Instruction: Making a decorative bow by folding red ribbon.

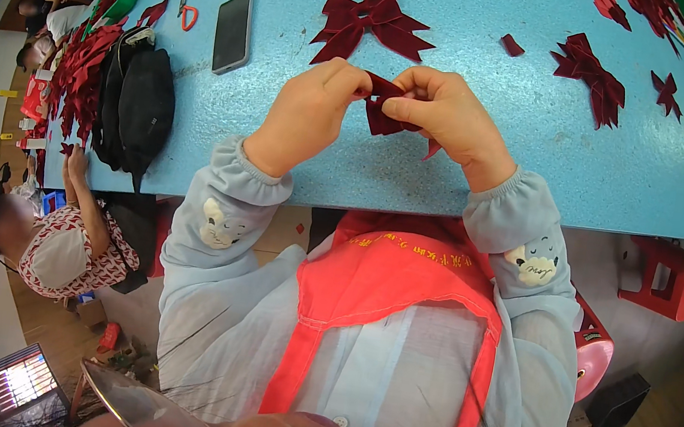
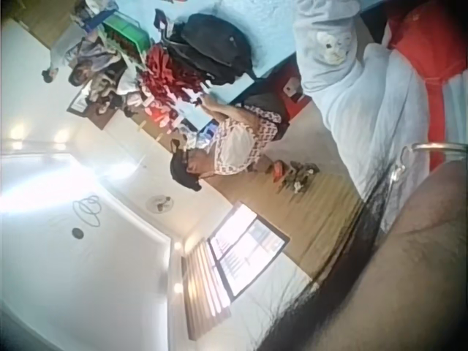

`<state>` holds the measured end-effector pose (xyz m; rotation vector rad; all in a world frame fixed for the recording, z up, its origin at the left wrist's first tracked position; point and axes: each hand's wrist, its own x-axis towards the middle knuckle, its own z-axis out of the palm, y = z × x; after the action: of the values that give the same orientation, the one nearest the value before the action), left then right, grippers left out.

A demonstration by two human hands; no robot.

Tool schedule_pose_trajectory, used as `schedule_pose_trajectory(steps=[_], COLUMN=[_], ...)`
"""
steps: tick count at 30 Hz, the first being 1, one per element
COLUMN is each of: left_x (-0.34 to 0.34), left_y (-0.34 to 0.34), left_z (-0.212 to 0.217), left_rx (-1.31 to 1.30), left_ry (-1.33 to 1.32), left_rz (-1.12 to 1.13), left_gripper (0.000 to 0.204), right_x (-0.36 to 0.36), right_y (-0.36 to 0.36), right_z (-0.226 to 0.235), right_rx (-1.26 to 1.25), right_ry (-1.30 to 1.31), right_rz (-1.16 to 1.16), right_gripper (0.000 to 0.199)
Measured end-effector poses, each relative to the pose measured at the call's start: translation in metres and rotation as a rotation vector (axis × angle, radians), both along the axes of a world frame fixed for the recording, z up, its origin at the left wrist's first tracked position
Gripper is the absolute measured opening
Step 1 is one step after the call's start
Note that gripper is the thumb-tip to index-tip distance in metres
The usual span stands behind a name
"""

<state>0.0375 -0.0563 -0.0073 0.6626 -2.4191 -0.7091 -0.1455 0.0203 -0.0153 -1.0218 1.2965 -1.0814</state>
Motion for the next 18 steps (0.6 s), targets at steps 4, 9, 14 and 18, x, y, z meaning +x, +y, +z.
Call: schedule_pose_trajectory(steps=[4, 9, 14, 18], left_x=[0.005, 0.014, 0.016, 0.015], left_y=[-0.003, -0.006, 0.001, 0.014], left_z=[0.006, 0.016, 0.013, 0.007], left_rx=[0.031, 0.691, 1.179, 1.409], left_ry=[0.034, 0.014, 0.17, 0.31], left_rz=[-0.105, -0.16, -0.239, -0.277], left_gripper=[0.008, 0.015, 0.022, 0.029], right_x=[-0.002, -0.001, 0.006, 0.003], right_y=[0.001, 0.001, 0.002, 0.001], right_z=[0.001, -0.005, 0.005, -0.006], right_rx=[0.028, -0.129, -0.142, -0.291], right_ry=[-0.027, 0.123, 0.322, 0.411], right_rz=[-0.003, -0.003, -0.13, -0.148], right_gripper=[0.014, 0.012, 0.011, 0.012])
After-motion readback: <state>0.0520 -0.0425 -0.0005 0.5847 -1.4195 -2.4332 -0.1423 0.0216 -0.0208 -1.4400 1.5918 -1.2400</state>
